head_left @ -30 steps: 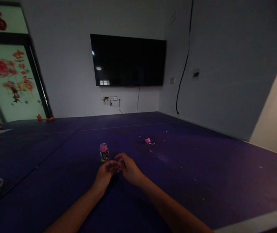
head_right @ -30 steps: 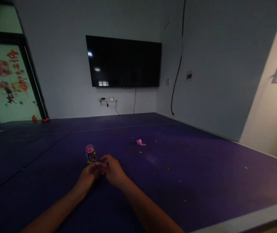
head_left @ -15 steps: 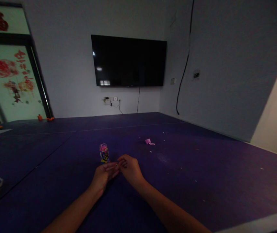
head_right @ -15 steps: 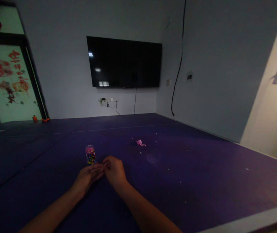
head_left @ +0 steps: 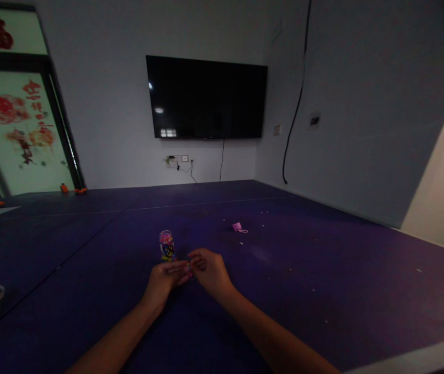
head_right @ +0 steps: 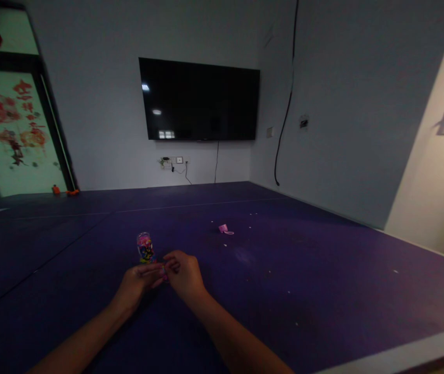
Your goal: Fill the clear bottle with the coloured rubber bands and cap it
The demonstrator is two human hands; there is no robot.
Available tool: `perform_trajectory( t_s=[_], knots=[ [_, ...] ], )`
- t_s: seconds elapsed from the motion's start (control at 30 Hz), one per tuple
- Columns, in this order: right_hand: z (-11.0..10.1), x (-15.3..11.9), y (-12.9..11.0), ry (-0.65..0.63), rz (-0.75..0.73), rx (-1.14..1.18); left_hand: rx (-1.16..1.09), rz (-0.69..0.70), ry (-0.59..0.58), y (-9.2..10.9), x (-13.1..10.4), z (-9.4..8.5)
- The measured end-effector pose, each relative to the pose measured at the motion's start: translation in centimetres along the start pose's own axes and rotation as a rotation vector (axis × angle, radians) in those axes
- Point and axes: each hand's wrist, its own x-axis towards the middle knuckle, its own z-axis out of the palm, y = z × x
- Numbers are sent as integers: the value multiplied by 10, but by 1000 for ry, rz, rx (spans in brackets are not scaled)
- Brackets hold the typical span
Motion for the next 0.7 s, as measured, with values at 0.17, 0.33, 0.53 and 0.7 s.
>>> perform_trajectory(
  t_s=[0.17,0.33,0.53,0.7],
  knots=[
    [-1,-1,-4,12,-28,-118,-25,-24,3,-1,0,1],
    [-3,-4,-9,-10,-60,-208,-94,-6,34,1,0,-1],
    [-6,-8,-11,0,-184,-376,-25,-14,-6,3,-2,-1],
    [-12,-5,-6,83,-211,-419,131,85,26,19,-7,1]
  ],
)
